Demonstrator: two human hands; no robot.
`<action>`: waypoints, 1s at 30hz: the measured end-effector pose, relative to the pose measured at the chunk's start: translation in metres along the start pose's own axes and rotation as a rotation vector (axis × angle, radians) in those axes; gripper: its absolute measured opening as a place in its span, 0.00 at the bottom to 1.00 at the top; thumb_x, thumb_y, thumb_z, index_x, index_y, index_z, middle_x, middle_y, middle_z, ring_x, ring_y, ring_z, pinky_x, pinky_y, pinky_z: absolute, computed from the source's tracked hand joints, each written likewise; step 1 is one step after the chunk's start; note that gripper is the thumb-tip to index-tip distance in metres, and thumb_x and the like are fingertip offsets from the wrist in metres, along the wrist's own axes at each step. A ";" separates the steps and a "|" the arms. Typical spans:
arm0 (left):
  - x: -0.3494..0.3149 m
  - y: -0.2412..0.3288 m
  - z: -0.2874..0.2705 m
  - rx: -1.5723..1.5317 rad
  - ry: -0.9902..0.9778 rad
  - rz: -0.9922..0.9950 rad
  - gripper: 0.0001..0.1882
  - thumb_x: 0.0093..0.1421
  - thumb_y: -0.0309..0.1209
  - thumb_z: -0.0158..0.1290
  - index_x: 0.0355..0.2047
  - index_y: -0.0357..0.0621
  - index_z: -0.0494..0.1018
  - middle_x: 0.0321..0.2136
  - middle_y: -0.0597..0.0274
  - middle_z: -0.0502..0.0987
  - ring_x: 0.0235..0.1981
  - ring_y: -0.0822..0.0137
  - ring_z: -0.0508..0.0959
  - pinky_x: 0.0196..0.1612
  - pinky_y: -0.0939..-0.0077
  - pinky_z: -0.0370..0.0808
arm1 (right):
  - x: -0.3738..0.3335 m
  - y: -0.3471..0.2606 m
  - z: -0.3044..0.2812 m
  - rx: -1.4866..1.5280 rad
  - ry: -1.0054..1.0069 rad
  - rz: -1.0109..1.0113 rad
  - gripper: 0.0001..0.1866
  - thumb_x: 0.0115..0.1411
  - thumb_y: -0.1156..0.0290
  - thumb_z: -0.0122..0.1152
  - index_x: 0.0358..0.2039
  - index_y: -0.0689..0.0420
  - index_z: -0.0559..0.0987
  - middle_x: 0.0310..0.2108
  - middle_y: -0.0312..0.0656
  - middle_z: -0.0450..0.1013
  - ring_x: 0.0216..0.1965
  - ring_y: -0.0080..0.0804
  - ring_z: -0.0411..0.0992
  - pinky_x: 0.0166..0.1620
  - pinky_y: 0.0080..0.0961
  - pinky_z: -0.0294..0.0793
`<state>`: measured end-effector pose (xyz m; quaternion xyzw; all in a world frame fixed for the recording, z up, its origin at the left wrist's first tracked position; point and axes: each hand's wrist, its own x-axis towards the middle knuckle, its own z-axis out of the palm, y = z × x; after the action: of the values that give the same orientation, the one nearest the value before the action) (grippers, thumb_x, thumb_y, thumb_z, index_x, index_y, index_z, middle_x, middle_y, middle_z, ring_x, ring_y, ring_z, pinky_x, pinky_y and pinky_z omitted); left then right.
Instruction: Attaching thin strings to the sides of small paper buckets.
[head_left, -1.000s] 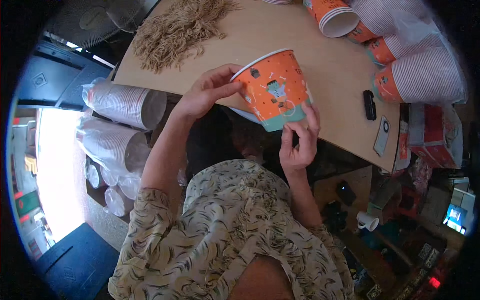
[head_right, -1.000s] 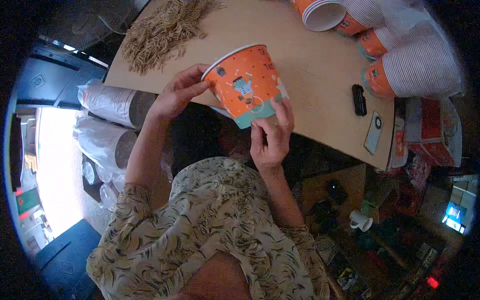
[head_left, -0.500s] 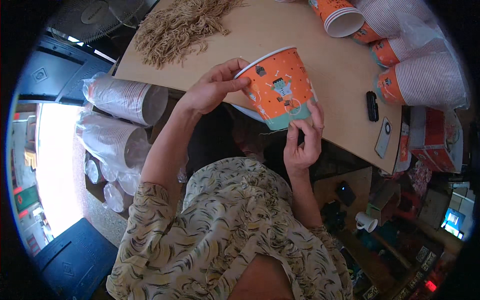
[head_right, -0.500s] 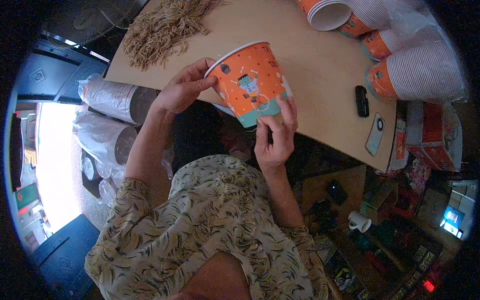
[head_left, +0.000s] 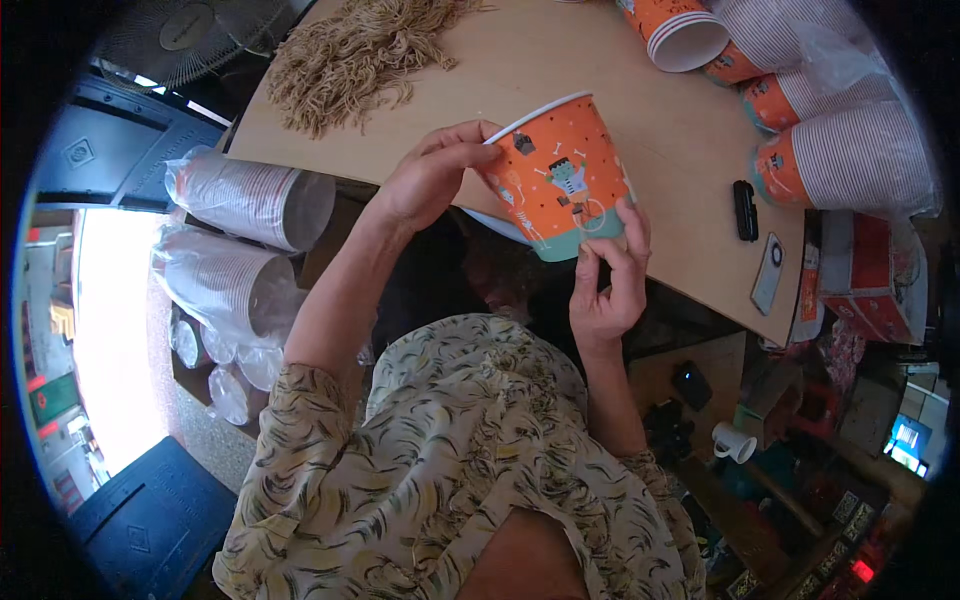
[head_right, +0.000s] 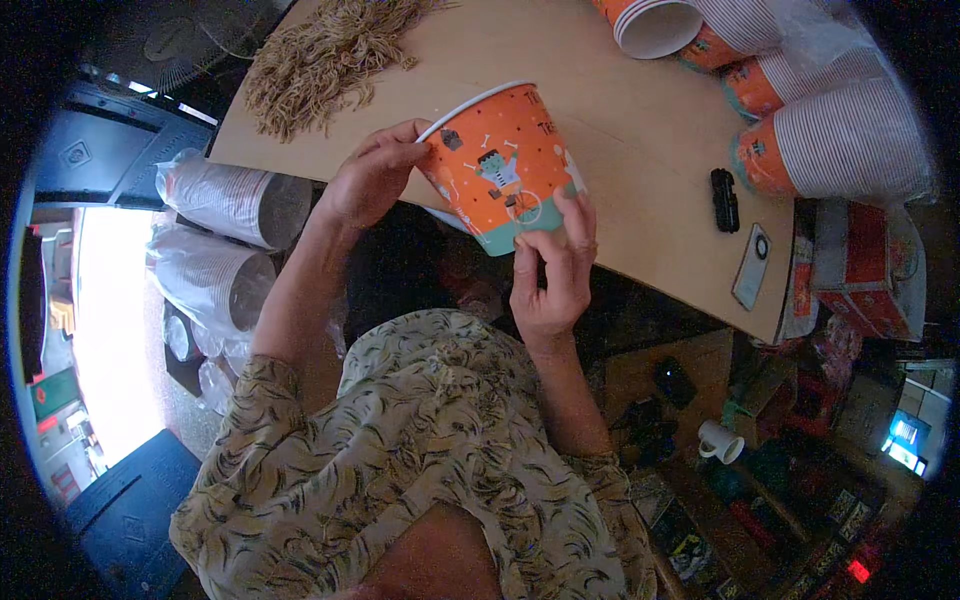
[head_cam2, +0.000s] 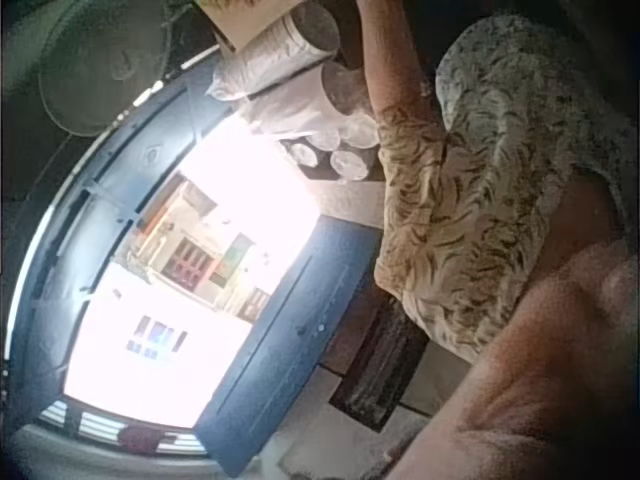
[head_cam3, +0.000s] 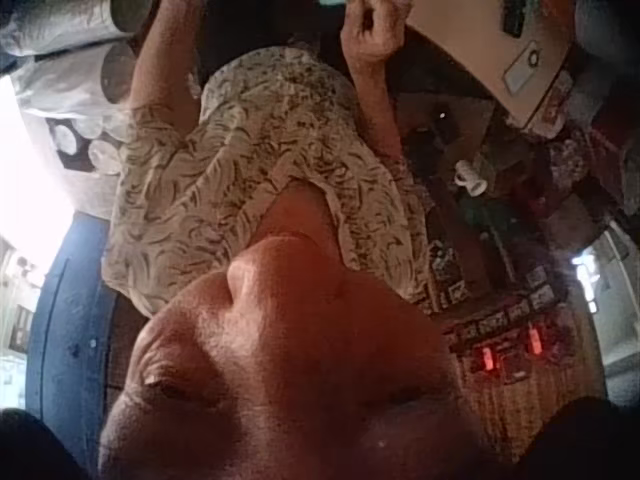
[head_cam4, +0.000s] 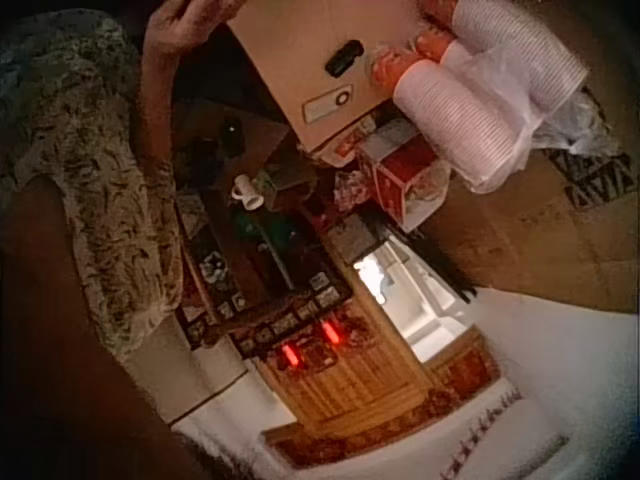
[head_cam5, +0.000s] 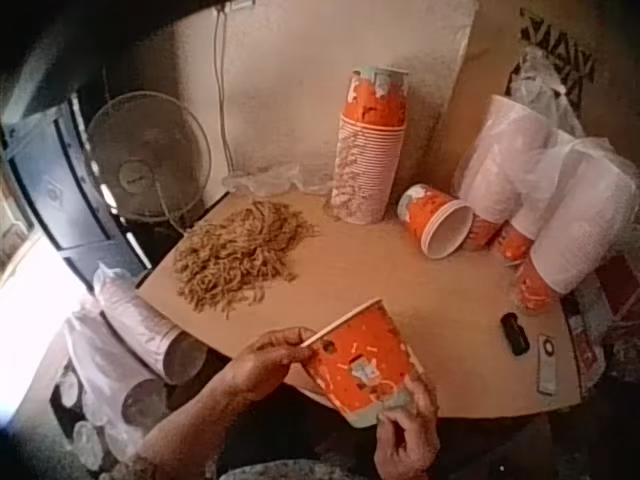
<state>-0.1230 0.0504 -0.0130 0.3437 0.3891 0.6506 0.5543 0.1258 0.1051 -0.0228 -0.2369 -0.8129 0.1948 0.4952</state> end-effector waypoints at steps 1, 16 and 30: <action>0.001 -0.001 0.003 -0.001 -0.002 -0.001 0.10 0.64 0.29 0.52 0.41 0.35 0.77 0.35 0.63 0.80 0.39 0.72 0.77 0.48 0.76 0.71 | 0.000 0.000 0.000 -0.003 0.000 0.001 0.04 0.62 0.80 0.62 0.37 0.63 0.77 0.59 0.57 0.70 0.62 0.54 0.67 0.63 0.44 0.66; -0.003 -0.001 0.017 0.053 0.069 0.049 0.09 0.62 0.29 0.59 0.39 0.37 0.77 0.32 0.63 0.82 0.32 0.74 0.80 0.41 0.77 0.77 | -0.003 0.000 -0.005 -0.016 0.019 -0.031 0.05 0.63 0.79 0.62 0.38 0.63 0.76 0.59 0.58 0.70 0.61 0.57 0.67 0.62 0.47 0.66; -0.006 0.011 0.051 0.570 0.054 0.352 0.10 0.59 0.28 0.65 0.40 0.40 0.84 0.45 0.55 0.81 0.52 0.69 0.76 0.48 0.77 0.78 | -0.010 0.004 -0.018 0.013 0.047 0.137 0.04 0.62 0.80 0.61 0.38 0.63 0.77 0.56 0.54 0.71 0.59 0.48 0.70 0.61 0.41 0.69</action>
<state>-0.0823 0.0504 0.0200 0.5295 0.5046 0.6102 0.3045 0.1468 0.1046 -0.0242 -0.2935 -0.7816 0.2277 0.5012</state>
